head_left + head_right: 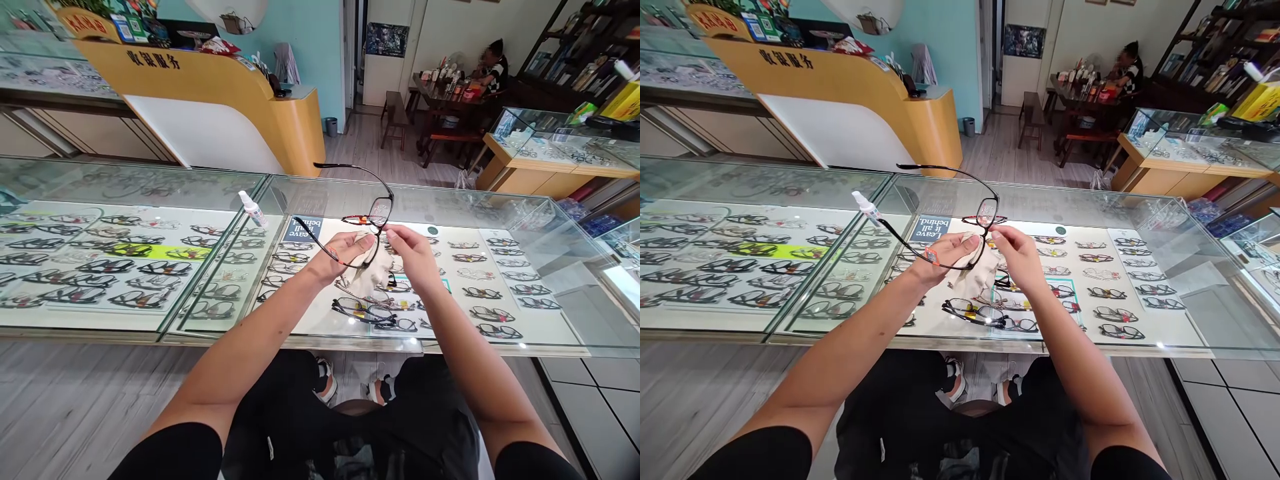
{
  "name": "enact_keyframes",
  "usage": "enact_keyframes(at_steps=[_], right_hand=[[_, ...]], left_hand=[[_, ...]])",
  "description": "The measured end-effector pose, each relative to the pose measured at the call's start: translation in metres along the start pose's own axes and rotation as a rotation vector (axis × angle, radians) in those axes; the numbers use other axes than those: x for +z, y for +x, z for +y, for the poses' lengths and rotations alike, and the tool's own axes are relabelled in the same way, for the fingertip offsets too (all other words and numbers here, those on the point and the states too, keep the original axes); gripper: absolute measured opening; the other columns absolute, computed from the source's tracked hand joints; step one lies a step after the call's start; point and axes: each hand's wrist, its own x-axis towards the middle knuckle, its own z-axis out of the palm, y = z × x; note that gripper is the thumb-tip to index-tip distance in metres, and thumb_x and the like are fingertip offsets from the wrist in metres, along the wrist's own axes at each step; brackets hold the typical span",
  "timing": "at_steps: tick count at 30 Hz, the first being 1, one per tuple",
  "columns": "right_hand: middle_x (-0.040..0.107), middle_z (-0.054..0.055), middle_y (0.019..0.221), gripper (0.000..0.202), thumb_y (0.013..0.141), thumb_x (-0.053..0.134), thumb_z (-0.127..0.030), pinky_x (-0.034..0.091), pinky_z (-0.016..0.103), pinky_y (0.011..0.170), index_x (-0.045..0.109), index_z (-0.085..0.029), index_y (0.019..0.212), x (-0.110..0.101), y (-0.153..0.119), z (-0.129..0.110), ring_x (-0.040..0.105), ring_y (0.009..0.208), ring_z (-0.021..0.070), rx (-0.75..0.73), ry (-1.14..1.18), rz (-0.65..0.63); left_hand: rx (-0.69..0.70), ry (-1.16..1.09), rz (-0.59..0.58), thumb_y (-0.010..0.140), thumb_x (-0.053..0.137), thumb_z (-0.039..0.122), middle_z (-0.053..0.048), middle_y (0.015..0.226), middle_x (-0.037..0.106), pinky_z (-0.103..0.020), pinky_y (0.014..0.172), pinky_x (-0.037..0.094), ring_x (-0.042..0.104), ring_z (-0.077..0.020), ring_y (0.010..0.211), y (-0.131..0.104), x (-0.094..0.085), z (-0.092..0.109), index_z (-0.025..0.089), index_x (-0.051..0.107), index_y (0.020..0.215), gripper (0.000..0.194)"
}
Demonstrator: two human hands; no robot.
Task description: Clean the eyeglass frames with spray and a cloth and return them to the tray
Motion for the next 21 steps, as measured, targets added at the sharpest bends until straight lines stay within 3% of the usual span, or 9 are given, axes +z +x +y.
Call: enact_keyframes(at_steps=[3,5,7,14,21], right_hand=[[0.055,-0.001,0.074,0.022,0.103,0.066,-0.035,0.044,0.035,0.074,0.083,-0.028,0.115,-0.006,-0.001,0.001,0.050,0.072,0.0184,-0.354,-0.341,0.105],[0.058,0.001,0.076,0.026,0.106,0.061,-0.026,0.041,0.037,0.075,0.084,-0.029,0.116,-0.009,-0.001,0.003,0.052,0.073,0.0195,-0.586,-0.604,0.075],[0.060,0.003,0.076,0.029,0.108,0.059,-0.022,0.038,0.037,0.075,0.086,-0.030,0.115,-0.011,-0.001,0.005,0.053,0.075,0.0204,-0.718,-0.817,0.026],[0.057,0.001,0.070,0.025,0.108,0.066,-0.024,0.029,0.038,0.073,0.086,-0.034,0.117,-0.013,-0.001,0.007,0.045,0.073,0.0194,-0.902,-1.056,0.029],[0.054,-0.001,0.063,0.023,0.106,0.070,-0.023,0.025,0.039,0.071,0.088,-0.035,0.112,-0.021,0.001,0.003,0.040,0.069,0.0187,-0.899,-1.071,0.249]], left_hand=[[-0.036,-0.005,-0.041,0.079,0.087,0.071,-0.004,0.078,0.072,-0.026,0.059,0.048,0.063,-0.0139,0.064,-0.003,-0.006,0.006,0.014,0.073,0.086,0.059],[-0.079,-0.009,-0.077,0.077,0.089,0.070,-0.003,0.074,0.069,-0.026,0.058,0.047,0.060,-0.0131,0.062,-0.005,-0.009,0.010,0.014,0.072,0.083,0.059],[-0.098,-0.008,-0.112,0.074,0.092,0.067,-0.002,0.073,0.068,-0.026,0.060,0.047,0.059,-0.0128,0.064,-0.006,-0.010,0.012,0.014,0.072,0.082,0.057],[-0.180,0.070,-0.153,0.072,0.094,0.066,-0.001,0.070,0.066,-0.023,0.056,0.042,0.054,-0.0110,0.061,-0.011,-0.018,0.023,0.015,0.071,0.075,0.056],[-0.201,-0.133,-0.067,0.088,0.087,0.056,-0.011,0.096,0.082,-0.030,0.077,0.060,0.074,-0.0200,0.084,-0.007,-0.028,0.020,0.013,0.082,0.101,0.045]])
